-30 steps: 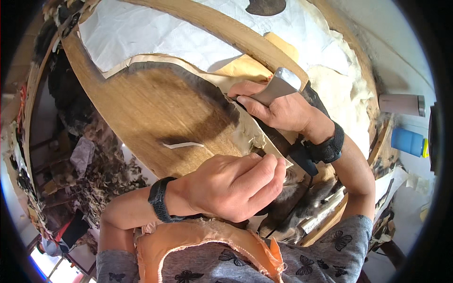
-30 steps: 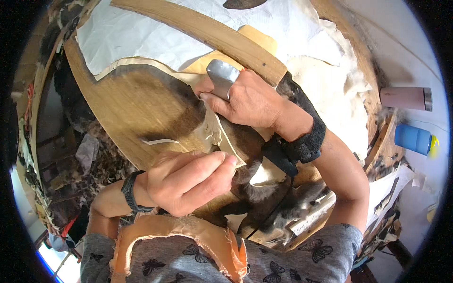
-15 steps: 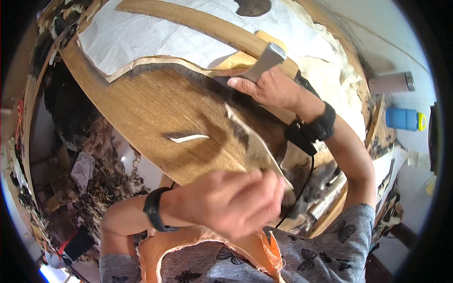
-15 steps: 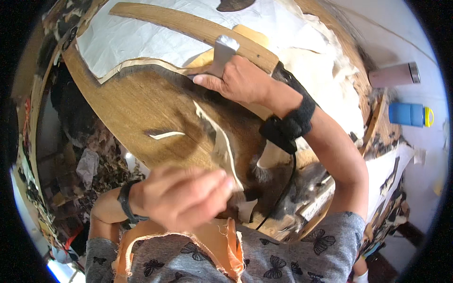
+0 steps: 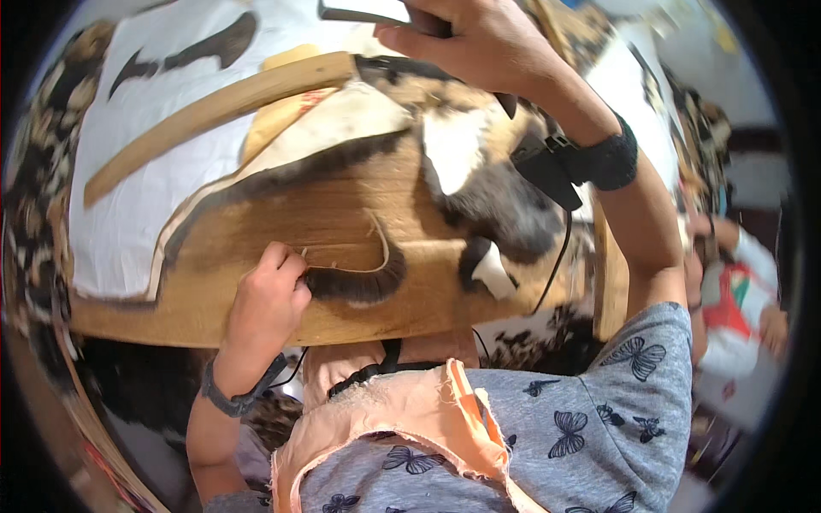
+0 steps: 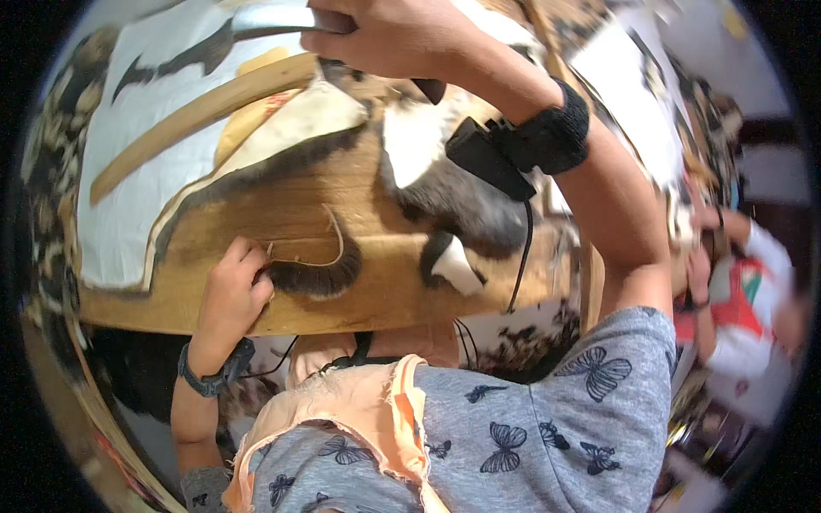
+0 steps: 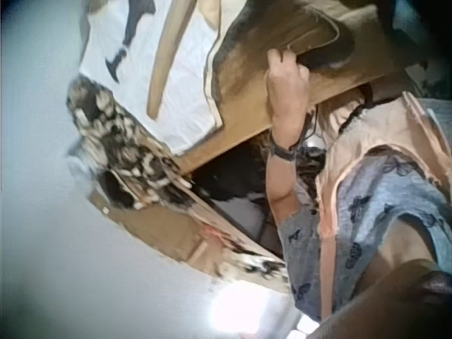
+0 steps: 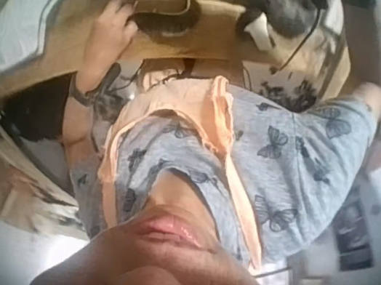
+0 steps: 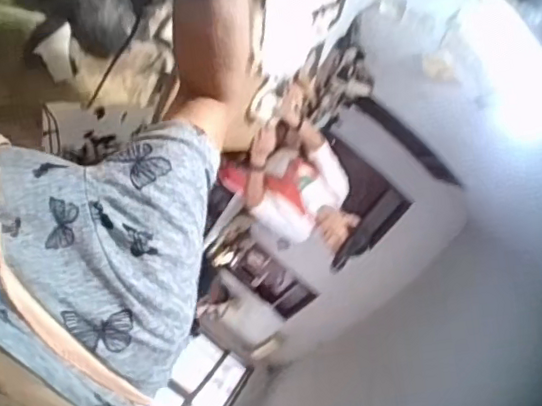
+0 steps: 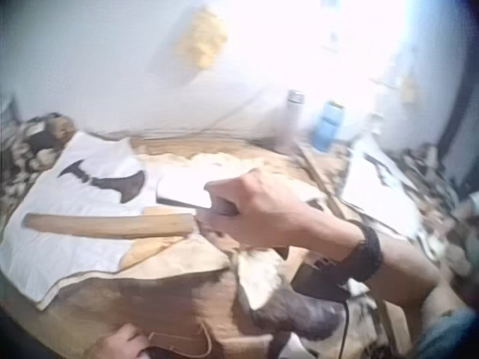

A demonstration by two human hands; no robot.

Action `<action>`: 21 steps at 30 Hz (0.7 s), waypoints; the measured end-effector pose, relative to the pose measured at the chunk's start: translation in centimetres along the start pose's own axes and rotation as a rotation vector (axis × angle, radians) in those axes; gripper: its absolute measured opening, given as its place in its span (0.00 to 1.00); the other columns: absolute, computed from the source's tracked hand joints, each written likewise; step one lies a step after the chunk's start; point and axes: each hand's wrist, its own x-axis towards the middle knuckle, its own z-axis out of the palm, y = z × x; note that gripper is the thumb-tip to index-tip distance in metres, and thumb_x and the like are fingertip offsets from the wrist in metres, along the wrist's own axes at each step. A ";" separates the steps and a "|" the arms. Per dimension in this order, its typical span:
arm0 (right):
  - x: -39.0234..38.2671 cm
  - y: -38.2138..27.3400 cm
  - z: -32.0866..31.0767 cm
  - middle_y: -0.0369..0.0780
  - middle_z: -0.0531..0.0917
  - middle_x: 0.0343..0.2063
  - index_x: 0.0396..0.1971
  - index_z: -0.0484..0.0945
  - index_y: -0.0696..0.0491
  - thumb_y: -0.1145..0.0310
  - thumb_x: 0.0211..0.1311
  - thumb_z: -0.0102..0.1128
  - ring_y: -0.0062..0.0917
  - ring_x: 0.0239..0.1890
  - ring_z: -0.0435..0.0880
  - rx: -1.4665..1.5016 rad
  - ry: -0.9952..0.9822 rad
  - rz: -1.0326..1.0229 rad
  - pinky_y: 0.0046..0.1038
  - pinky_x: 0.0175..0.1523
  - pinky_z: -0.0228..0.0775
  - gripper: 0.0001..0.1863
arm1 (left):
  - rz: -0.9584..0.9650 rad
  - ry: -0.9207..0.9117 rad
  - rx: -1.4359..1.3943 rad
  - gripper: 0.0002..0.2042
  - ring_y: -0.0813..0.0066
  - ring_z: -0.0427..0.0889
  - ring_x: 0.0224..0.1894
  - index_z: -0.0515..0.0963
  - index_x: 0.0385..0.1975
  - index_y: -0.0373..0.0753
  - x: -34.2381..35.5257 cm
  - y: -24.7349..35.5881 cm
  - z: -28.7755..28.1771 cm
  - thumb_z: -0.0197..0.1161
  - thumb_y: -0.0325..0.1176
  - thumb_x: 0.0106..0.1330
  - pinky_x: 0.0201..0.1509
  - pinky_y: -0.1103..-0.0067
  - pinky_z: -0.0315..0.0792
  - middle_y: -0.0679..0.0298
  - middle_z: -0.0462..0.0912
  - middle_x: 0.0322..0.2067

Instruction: Hand-sewing and preparing fur pelts at a workshop table.

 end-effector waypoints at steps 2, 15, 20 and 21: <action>-2.7 0.2 -0.7 0.39 0.67 0.08 0.14 0.67 0.56 0.65 0.54 0.59 0.27 0.12 0.66 -0.028 0.062 0.033 0.30 0.21 0.58 0.16 | 0.119 -0.069 -0.033 0.09 0.50 0.76 0.33 0.74 0.31 0.33 1.2 0.3 0.7 0.55 0.21 0.48 0.37 0.65 0.72 0.53 0.73 0.33; -22.5 -5.4 -3.5 0.38 0.69 0.11 0.26 0.78 0.55 0.59 0.52 0.64 0.26 0.13 0.69 -0.299 0.267 0.650 0.29 0.21 0.59 0.14 | 0.734 -0.811 -0.380 0.32 0.50 0.53 0.65 0.57 0.58 0.25 5.6 11.1 10.6 0.58 0.40 0.61 0.68 0.67 0.48 0.45 0.55 0.62; -26.4 -5.3 -3.3 0.39 0.71 0.13 0.28 0.78 0.57 0.64 0.52 0.64 0.25 0.15 0.70 -0.285 0.350 0.719 0.26 0.22 0.58 0.11 | 0.785 -0.588 -0.456 0.22 0.55 0.65 0.58 0.66 0.53 0.32 7.2 12.1 9.5 0.57 0.36 0.61 0.62 0.69 0.60 0.49 0.67 0.54; -27.2 -5.1 -3.2 0.40 0.72 0.13 0.28 0.79 0.57 0.66 0.51 0.64 0.25 0.16 0.70 -0.319 0.348 0.712 0.26 0.23 0.59 0.10 | 0.764 -0.289 -0.356 0.18 0.56 0.70 0.54 0.70 0.49 0.33 8.5 11.6 8.8 0.57 0.34 0.61 0.59 0.70 0.64 0.51 0.73 0.49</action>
